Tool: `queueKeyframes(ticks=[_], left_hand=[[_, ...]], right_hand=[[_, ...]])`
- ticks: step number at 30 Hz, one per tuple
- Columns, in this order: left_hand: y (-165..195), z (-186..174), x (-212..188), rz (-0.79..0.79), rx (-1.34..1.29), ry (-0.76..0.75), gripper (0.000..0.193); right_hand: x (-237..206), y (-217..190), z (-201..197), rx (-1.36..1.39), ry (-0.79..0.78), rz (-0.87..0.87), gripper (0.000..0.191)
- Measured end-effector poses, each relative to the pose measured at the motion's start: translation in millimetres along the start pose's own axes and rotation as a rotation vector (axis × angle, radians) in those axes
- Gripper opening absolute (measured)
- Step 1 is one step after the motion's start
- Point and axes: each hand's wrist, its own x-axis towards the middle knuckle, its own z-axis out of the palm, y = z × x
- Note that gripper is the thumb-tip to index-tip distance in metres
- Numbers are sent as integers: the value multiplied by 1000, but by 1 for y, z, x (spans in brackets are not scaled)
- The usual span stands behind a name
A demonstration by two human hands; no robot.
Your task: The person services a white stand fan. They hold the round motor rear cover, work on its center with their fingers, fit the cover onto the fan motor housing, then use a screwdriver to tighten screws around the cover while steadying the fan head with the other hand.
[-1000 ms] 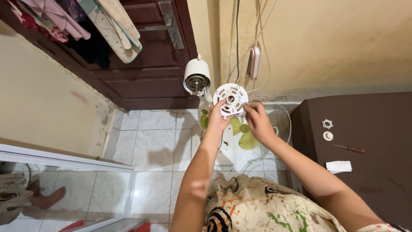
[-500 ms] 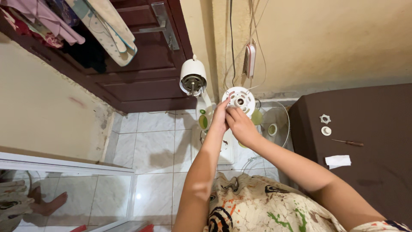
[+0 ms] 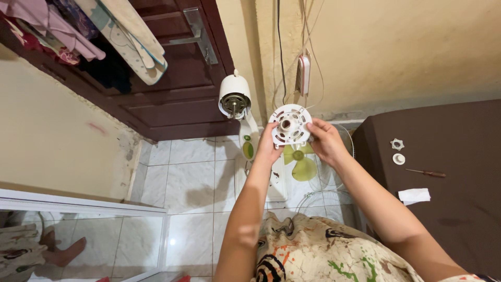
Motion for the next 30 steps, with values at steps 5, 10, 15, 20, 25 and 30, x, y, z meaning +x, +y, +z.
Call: queueKeyframes(ticks=[5,10,15,20,25,30], left_hand=[[-5,7,-7,161,590,330,56],[-8,21,-13,-23,559,267,67],[-8,26,-7,153,423,153,59],[4,18,-14,16,54,139,54],[11,21,-23,-18,3,89,64],[14,33,-30,-123,9,71,94]], right_hand=[[5,-2,-8,-413,-8,-130,16],[-4,22,9,-979,52,-402,21],[-37,36,45,-1180,-208,-805,25],[-54,31,61,-1404,-358,-860,32],[-53,7,55,-1613,-406,-691,18],[-27,-27,62,-1479,-149,-730,13]])
